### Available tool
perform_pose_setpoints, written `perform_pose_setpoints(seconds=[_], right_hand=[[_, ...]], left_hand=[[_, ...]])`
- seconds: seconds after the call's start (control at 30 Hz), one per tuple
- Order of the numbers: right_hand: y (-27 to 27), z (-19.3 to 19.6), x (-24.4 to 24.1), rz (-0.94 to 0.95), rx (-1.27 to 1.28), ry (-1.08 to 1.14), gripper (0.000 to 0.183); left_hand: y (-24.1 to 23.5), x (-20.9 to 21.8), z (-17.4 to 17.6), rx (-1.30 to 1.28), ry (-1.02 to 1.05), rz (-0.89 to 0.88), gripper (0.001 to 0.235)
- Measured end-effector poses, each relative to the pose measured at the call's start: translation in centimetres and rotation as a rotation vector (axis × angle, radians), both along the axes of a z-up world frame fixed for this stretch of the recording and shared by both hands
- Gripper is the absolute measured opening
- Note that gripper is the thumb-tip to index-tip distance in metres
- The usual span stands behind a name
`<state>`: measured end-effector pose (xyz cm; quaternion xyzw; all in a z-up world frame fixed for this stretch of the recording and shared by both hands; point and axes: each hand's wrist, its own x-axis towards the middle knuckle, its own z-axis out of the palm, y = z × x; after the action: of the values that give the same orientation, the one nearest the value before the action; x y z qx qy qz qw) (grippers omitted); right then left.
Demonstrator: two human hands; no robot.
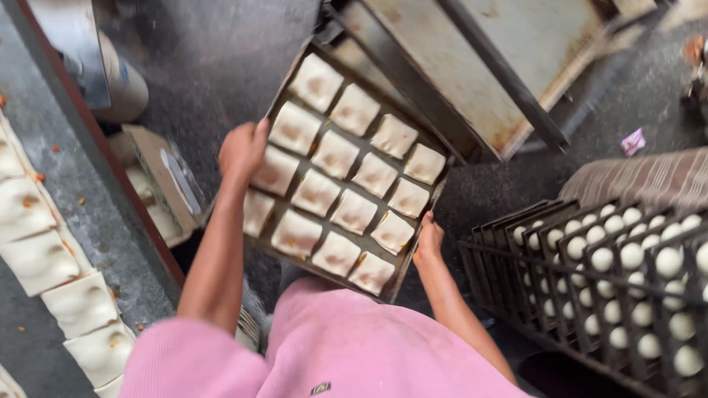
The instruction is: The person arranges pre-cut pastry pieces onto metal baking trays, filling them in rows. They then place the filled trays onto a metal rack and retrieve empty trays to continue the process.
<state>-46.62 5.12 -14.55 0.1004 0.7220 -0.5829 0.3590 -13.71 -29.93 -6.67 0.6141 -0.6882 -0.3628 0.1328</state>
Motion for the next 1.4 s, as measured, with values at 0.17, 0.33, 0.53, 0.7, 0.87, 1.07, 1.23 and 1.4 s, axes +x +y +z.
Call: perform_pose_setpoints(seconds=[0.17, 0.33, 0.53, 0.7, 0.87, 1.07, 1.23, 1.4], right_hand=[[-4.5, -0.9, -0.4, -0.098, -0.065, -0.088, 0.047], [-8.8, 1.6, -0.7, -0.233, 0.109, -0.024, 0.051], [-11.0, 3.1, -1.7, -0.25, 0.141, 0.032, 0.049], [-11.1, 2.3, -1.5, -0.245, 0.179, 0.009, 0.053], [-11.9, 4.2, -2.6, -0.235, 0.198, 0.047, 0.06], [-8.7, 7.1, -4.5, 0.181, 0.481, 0.286, 0.065], [-3.1, 4.3, -5.3, 0.294, 0.446, 0.314, 0.062], [-0.5, 0.9, -8.1, 0.519, 0.415, 0.417, 0.051]], left_hand=[[-9.6, -5.9, -2.6, 0.062, -0.04, -0.085, 0.059], [-13.6, -10.4, -3.3, 0.108, 0.025, -0.065, 0.059], [-4.0, -6.3, -1.0, -0.491, 0.239, 0.432, 0.052], [7.9, -6.2, -0.4, 0.518, 0.689, 1.018, 0.105], [12.0, -10.7, -2.4, 0.861, 0.715, 0.953, 0.125], [8.6, -16.2, -3.4, 0.797, 0.741, 0.861, 0.132], [3.5, -21.9, -2.8, 0.881, 0.812, 0.789, 0.14], [2.5, -27.0, -2.2, 0.851, 1.116, 0.615, 0.144]])
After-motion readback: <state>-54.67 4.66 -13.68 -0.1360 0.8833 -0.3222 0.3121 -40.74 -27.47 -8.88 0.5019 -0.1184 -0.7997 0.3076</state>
